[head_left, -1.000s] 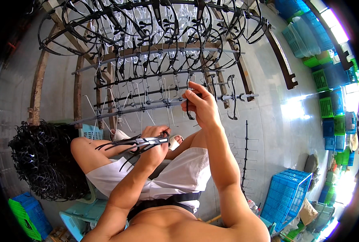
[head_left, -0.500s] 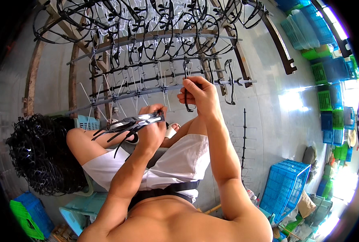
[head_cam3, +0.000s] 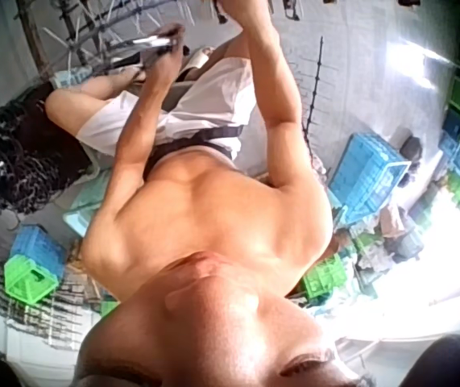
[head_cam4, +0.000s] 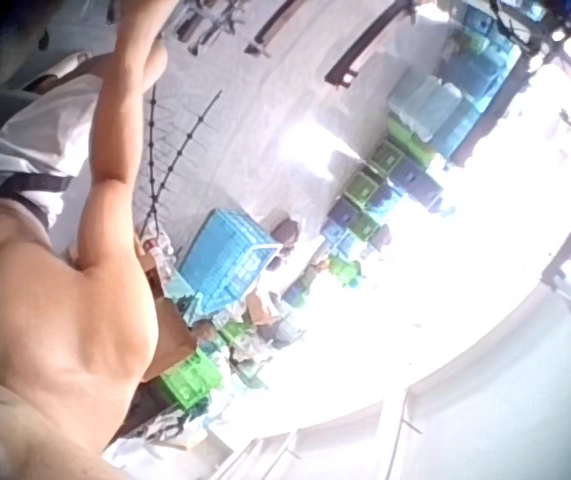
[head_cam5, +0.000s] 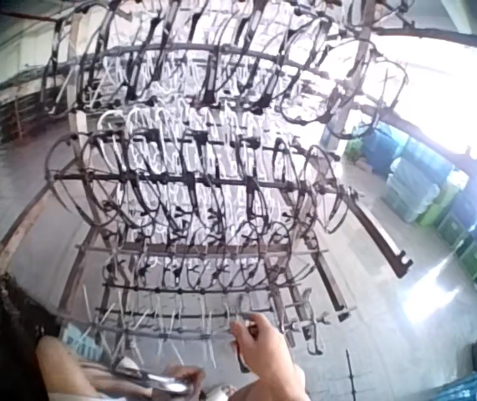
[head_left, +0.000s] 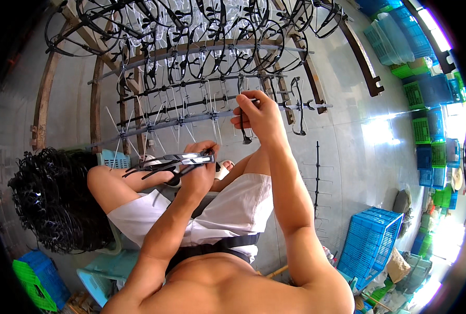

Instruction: The person sits and repeatedly picks up black wire loops from a basket, then threads and twists them onto a metal rack structure. The hands manipulate the wires one at a time, securing them to the rack's horizontal bars.

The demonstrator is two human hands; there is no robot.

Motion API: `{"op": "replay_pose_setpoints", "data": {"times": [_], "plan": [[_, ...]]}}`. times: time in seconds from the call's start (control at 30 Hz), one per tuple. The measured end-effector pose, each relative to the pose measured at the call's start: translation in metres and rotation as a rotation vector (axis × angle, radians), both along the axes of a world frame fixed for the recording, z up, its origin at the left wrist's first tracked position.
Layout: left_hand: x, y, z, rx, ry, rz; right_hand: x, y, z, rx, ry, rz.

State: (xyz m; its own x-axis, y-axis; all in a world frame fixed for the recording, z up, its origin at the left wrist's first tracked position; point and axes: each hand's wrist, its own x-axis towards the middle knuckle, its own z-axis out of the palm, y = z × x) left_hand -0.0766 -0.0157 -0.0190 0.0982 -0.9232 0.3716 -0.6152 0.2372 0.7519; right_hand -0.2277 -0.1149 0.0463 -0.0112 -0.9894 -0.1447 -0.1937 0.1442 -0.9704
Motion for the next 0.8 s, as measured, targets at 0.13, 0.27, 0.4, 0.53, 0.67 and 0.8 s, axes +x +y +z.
{"op": "replay_pose_setpoints", "data": {"times": [0.13, 0.27, 0.4, 0.53, 0.67, 0.8], "plan": [[0.014, 0.018, 0.021, 0.137, 0.41, -0.063, 0.018, 0.038, 0.016, -0.715, 0.893, -0.085], [0.023, 0.044, 0.052, 0.306, 1.14, -0.049, 0.026, 0.087, 0.021, -0.428, 0.208, 0.559], [0.043, 0.052, 0.067, 0.388, 1.123, -0.022, 0.037, 0.109, 0.014, 0.102, -0.287, 0.636], [0.06, 0.068, 0.062, 0.233, 1.6, -0.17, 0.035, 0.102, 0.008, 0.262, -0.575, 0.654], [0.048, 0.086, 0.055, -0.11, 1.159, -0.232, 0.051, 0.117, -0.007, -0.024, -0.282, 0.293], [0.064, 0.081, 0.064, -0.208, 0.644, -0.529, 0.05, 0.143, -0.021, 0.542, -0.809, 0.378]]}}
